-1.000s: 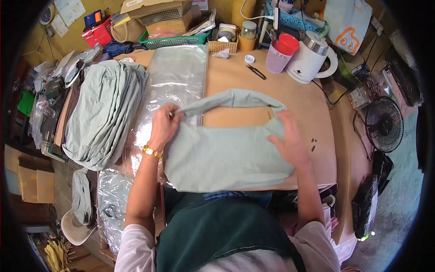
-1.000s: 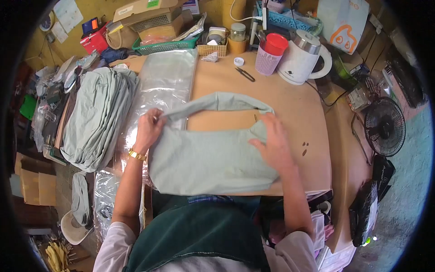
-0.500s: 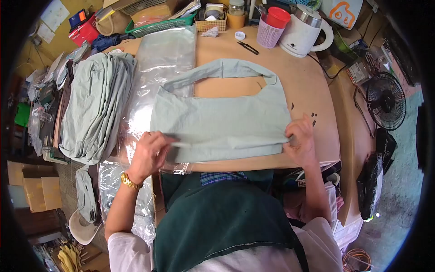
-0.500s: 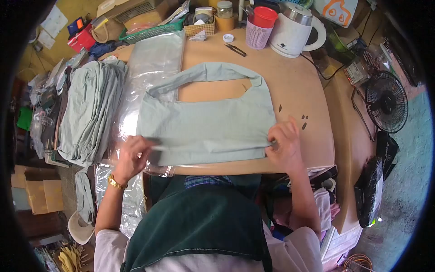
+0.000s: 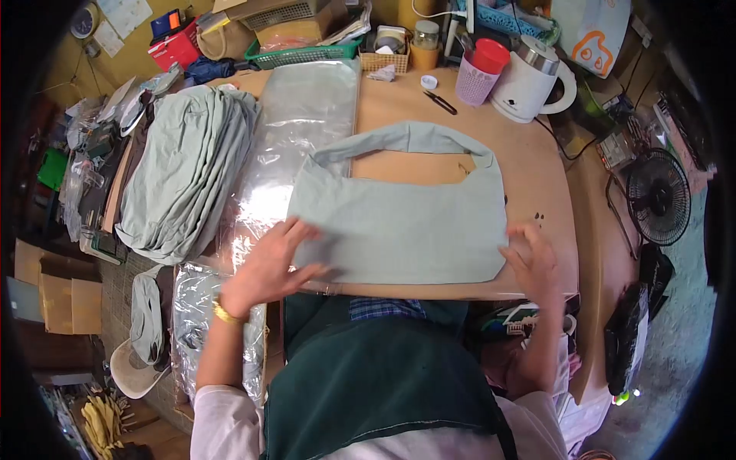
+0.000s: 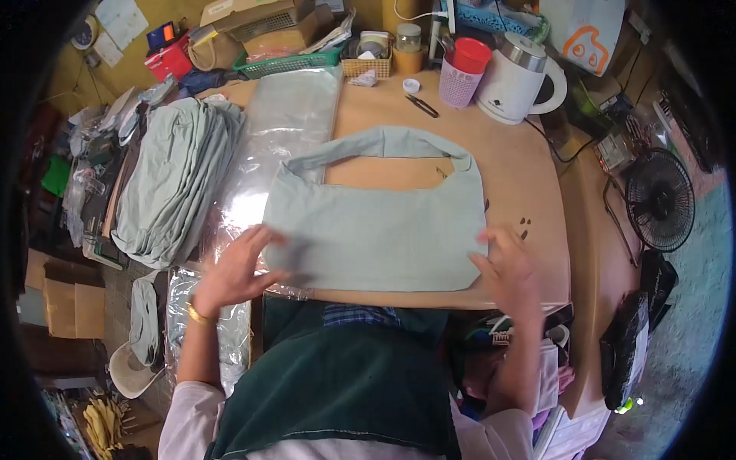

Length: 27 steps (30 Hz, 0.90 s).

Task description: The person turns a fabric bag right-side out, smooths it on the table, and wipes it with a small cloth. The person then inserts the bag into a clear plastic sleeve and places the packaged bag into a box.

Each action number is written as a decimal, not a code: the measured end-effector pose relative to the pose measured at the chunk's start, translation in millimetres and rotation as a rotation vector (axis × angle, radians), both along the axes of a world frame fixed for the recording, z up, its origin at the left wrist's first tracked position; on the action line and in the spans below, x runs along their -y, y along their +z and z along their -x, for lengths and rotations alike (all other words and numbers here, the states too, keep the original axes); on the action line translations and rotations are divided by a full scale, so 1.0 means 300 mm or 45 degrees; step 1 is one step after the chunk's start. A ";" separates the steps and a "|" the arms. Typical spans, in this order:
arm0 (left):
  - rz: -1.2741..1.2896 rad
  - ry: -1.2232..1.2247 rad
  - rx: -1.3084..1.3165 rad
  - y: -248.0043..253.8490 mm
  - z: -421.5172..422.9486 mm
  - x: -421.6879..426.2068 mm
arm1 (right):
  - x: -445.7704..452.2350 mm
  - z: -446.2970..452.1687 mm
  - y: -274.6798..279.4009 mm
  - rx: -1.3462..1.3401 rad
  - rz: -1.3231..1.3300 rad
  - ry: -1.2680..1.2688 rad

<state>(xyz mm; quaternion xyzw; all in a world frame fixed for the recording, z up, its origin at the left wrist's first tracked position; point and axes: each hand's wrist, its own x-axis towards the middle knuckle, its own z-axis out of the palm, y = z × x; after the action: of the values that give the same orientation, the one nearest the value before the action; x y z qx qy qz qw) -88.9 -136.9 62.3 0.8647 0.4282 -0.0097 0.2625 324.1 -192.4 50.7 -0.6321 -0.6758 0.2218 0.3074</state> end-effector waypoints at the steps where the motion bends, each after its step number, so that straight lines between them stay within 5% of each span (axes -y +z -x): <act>1: -0.387 0.078 0.143 -0.013 -0.101 0.010 | -0.028 0.055 -0.072 -0.171 -0.203 -0.032; 2: -0.775 0.156 0.284 -0.031 -0.165 0.018 | -0.050 0.150 -0.083 0.097 -0.219 -0.008; 6: -0.744 0.133 0.072 -0.269 -0.168 0.028 | -0.059 0.180 -0.268 0.646 -0.029 0.161; 8: -0.192 0.064 0.153 -0.190 -0.118 0.041 | -0.067 0.127 -0.239 0.680 0.123 0.222; 9: 0.252 0.164 0.426 -0.120 -0.107 0.008 | -0.098 0.105 -0.239 0.044 0.227 0.162; 10: 0.243 0.168 0.431 -0.110 -0.129 -0.044 | -0.128 0.094 -0.238 -0.595 0.327 0.097; 11: 0.694 0.373 1.021 -0.115 -0.172 -0.081 | -0.176 0.117 -0.226 -0.592 0.334 0.100; 12: 1.146 0.574 1.608 -0.127 -0.215 -0.119 | -0.257 0.166 -0.204 -1.245 0.434 0.097; 13: 1.142 0.571 1.611 -0.158 -0.259 -0.175 | -0.327 0.201 -0.185 -1.897 0.517 0.092; 15: 1.571 0.880 1.988 -0.260 -0.325 -0.292 | -0.450 0.232 -0.241 -2.153 0.594 -0.099; 17: 1.498 0.894 2.267 -0.333 -0.266 -0.368 | -0.511 0.201 -0.268 -2.396 0.672 -0.284; 19: 1.335 1.225 2.642 -0.295 -0.192 -0.379 | -0.487 0.124 -0.302 -2.756 0.300 -0.529; 20: 1.585 1.140 2.708 -0.305 -0.151 -0.384 | -0.470 0.103 -0.316 -2.867 0.165 -0.602; 22: 1.327 1.229 2.659 -0.347 -0.158 -0.365 | -0.433 0.095 -0.335 -2.810 -0.043 -0.135; 27: 1.341 0.960 2.733 -0.352 -0.152 -0.340 | -0.426 0.114 -0.311 -2.761 -0.130 -0.169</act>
<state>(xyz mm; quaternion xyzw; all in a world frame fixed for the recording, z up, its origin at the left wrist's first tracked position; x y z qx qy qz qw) -43.4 -34.9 -43.2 0.0506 0.1632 0.6044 0.7781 290.0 -64.6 -42.7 -0.1217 -0.0176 0.6165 0.7777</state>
